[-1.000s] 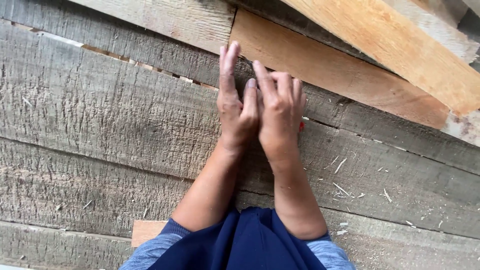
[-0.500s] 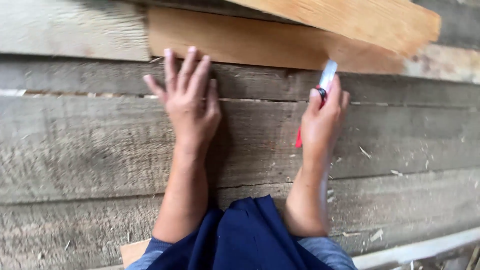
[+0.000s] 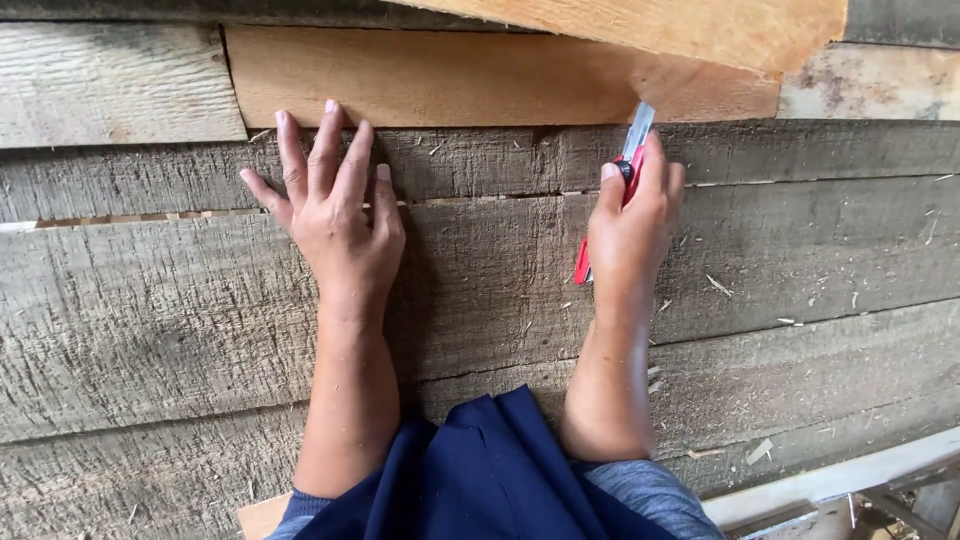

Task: Cutting and trimming thin wooden strips using a utility knife in a workshop environment.

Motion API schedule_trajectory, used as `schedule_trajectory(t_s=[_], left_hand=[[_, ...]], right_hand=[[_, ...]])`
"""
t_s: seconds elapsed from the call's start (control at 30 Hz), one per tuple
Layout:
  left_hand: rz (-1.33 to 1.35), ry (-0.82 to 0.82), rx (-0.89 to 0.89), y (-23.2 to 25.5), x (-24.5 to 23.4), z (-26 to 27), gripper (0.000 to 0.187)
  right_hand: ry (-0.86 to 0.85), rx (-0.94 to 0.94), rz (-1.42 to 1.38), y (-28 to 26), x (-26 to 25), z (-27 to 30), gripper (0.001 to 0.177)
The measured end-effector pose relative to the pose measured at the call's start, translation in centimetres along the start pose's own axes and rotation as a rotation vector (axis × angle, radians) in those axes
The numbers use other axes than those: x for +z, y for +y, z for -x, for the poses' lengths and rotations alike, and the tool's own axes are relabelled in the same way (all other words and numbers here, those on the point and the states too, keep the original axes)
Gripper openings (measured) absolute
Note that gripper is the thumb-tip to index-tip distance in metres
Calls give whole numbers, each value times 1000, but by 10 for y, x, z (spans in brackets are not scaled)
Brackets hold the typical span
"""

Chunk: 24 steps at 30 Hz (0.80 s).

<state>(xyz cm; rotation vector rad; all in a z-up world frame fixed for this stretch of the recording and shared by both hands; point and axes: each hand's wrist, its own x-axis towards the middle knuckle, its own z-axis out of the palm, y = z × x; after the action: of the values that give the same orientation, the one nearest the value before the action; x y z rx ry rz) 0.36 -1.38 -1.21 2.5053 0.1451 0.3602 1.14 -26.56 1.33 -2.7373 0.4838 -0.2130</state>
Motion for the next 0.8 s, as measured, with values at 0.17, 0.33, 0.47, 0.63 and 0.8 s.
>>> schedule_trajectory(t_s=[0.17,0.33,0.47,0.63,0.8], left_hand=[[-17,-19,12,-3,1,1,43],[2,-19,7,0,-1,1,45],[6,-3,2,-1,-1,1,43],[14,9,-2,-4,4,1,41],[39,117,23,-11,18,-1,30]], right_hand=[[-11,16,-1,-2,0,-2,45],[-7,6,-32,2,1,-3,45],[-7,-40,-118,-1,-8,-1,43],[-207,118,-582,-5,-37,14,44],[-335,102,-605,-15,-72,51,37]])
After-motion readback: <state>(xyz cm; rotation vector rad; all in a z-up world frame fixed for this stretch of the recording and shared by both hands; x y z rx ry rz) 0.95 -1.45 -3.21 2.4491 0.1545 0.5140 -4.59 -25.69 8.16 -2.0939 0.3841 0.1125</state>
